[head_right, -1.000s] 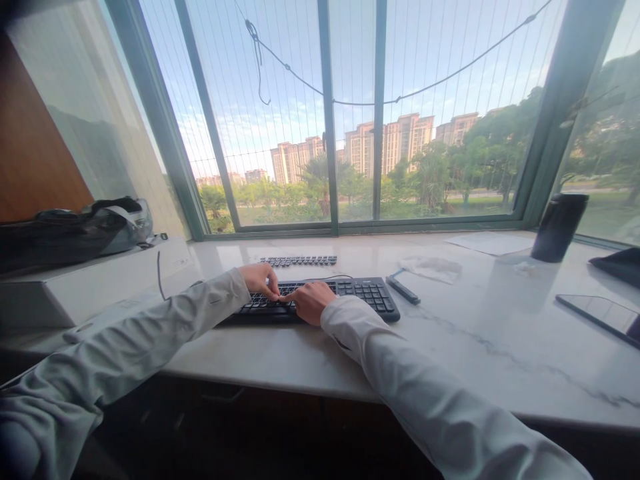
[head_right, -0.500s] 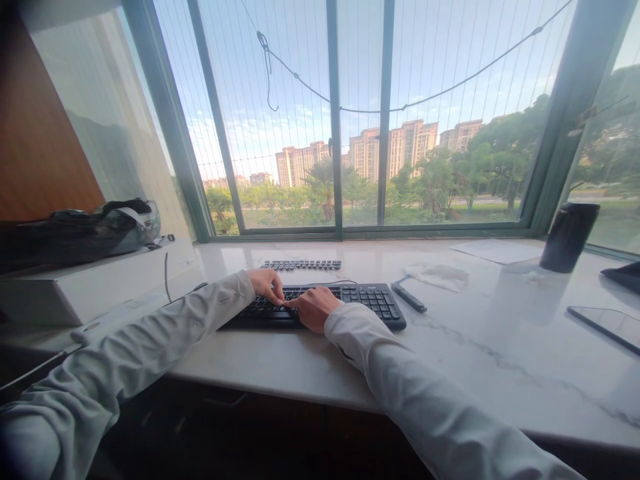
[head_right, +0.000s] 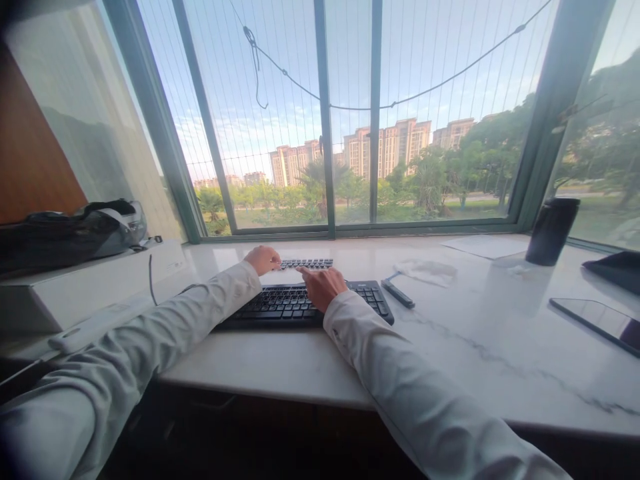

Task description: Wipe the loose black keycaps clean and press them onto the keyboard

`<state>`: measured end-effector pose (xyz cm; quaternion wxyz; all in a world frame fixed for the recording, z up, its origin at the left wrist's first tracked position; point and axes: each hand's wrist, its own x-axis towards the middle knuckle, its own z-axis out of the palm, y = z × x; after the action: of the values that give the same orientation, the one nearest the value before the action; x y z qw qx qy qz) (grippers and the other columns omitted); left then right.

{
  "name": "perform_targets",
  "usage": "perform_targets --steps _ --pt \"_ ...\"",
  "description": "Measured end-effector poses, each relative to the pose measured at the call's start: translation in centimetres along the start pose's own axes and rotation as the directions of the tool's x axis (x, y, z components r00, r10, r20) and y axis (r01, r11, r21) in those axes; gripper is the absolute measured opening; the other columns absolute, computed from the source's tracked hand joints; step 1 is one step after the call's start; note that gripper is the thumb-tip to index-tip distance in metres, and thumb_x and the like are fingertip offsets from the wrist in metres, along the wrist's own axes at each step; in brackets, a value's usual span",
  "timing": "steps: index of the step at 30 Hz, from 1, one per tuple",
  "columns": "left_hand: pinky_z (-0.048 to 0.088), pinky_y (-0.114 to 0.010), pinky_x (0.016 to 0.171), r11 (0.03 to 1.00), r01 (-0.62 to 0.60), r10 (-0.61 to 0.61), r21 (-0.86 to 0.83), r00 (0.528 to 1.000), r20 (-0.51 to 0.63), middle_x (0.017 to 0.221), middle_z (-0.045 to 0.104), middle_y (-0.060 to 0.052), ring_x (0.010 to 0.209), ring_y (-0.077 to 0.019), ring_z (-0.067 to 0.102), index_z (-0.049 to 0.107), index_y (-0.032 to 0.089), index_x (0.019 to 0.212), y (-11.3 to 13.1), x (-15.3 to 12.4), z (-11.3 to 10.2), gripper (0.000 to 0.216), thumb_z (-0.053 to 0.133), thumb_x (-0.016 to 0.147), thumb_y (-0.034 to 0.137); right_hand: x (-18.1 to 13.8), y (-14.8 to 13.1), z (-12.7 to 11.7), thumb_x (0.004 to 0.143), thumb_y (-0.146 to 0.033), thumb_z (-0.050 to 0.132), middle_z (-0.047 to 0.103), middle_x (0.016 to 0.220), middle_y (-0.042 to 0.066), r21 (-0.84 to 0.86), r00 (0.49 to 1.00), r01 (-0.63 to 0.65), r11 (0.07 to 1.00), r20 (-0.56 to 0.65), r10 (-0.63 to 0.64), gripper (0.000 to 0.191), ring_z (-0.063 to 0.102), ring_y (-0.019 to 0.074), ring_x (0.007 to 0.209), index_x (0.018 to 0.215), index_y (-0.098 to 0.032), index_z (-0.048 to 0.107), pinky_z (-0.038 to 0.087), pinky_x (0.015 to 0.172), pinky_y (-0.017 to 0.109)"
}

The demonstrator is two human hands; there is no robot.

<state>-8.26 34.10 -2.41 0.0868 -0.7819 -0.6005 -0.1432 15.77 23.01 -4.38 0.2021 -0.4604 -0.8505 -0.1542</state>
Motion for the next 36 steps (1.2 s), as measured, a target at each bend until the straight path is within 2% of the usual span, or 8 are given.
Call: perform_targets --steps 6,13,22,25,28,31,33,36 --pt "0.038 -0.035 0.084 0.987 -0.036 0.025 0.156 0.997 0.072 0.092 0.065 -0.014 0.095 -0.0292 0.056 0.07 0.015 0.076 1.7 2.1 2.7 0.019 0.069 0.061 0.026 -0.3 1.0 0.2 0.092 -0.036 0.022 0.068 0.098 0.005 0.008 0.998 -0.061 0.998 0.028 0.061 0.041 0.063 0.0211 0.085 0.126 -0.032 0.044 0.041 0.072 0.031" --pt "0.04 -0.037 0.078 0.962 -0.067 0.052 0.263 0.997 0.066 0.085 0.065 -0.019 0.087 -0.0288 0.059 0.07 0.01 0.075 2.8 1.7 3.3 0.016 0.058 0.067 0.017 -0.2 1.5 0.6 0.091 -0.039 0.024 0.068 0.095 0.007 0.061 0.996 -0.082 0.995 0.031 0.08 0.04 0.063 0.0216 0.086 0.12 -0.03 0.05 0.041 0.072 0.031" --pt "0.04 -0.03 0.074 0.971 -0.135 0.161 0.199 0.979 -0.124 0.094 0.067 -0.005 0.086 -0.0212 0.059 0.071 0.022 0.087 6.0 -1.3 -1.1 0.025 0.049 0.078 0.032 0.4 2.6 2.0 0.088 -0.047 0.033 0.068 0.084 0.006 0.288 0.958 -0.273 0.918 -0.012 0.288 0.037 0.062 0.0218 0.082 0.107 -0.029 0.059 0.04 0.069 0.03" --pt "0.039 -0.028 0.07 0.961 -0.271 0.276 0.062 0.9 -0.338 0.091 0.067 -0.001 0.08 -0.0174 0.06 0.07 0.026 0.091 8.2 -3.1 -2.8 0.024 0.051 0.08 0.035 0.8 3.4 2.5 0.086 -0.044 0.04 0.067 0.076 0.004 0.448 0.93 -0.296 0.844 -0.067 0.361 0.031 0.061 0.0191 0.077 0.1 -0.025 0.062 0.041 0.071 0.029" --pt "0.038 -0.026 0.065 0.939 -0.343 0.309 0.004 0.841 -0.445 0.087 0.067 0.0 0.077 -0.0151 0.06 0.069 0.026 0.092 10.5 -5.1 -3.3 0.023 0.052 0.081 0.035 1.5 4.3 3.0 0.082 -0.043 0.049 0.066 0.073 0.004 0.694 0.833 -0.386 0.607 -0.02 0.553 0.029 0.06 0.0173 0.068 0.095 -0.021 0.062 0.044 0.069 0.029" --pt "0.037 -0.025 0.06 0.941 -0.337 0.285 -0.02 0.826 -0.485 0.091 0.067 0.0 0.074 -0.0135 0.061 0.069 0.027 0.095 11.9 -6.8 -2.4 0.023 0.051 0.082 0.035 2.3 4.6 3.2 0.083 -0.035 0.05 0.065 0.076 0.004 0.916 0.751 -0.377 0.136 0.216 0.625 0.023 0.06 0.0144 0.06 0.097 -0.019 0.059 0.048 0.063 0.029" --pt "0.036 -0.024 0.058 0.943 -0.333 0.285 -0.019 0.833 -0.474 0.09 0.067 0.001 0.073 -0.0132 0.061 0.069 0.026 0.093 12.1 -7.4 -1.6 0.022 0.051 0.082 0.035 2.5 4.2 3.2 0.084 -0.028 0.05 0.065 0.074 0.003 0.943 0.776 -0.308 -0.124 0.324 0.54 0.017 0.059 0.0128 0.059 0.092 -0.017 0.059 0.049 0.063 0.028" --pt "0.035 -0.024 0.057 0.94 -0.339 0.295 -0.022 0.846 -0.444 0.089 0.068 0.001 0.071 -0.0134 0.061 0.07 0.026 0.088 11.6 -7.6 -0.8 0.02 0.053 0.081 0.035 2.5 3.2 3.0 0.079 -0.024 0.057 0.065 0.071 0.003 0.925 0.865 -0.257 -0.281 0.35 0.36 0.01 0.059 0.0125 0.06 0.08 -0.015 0.063 0.05 0.063 0.026"
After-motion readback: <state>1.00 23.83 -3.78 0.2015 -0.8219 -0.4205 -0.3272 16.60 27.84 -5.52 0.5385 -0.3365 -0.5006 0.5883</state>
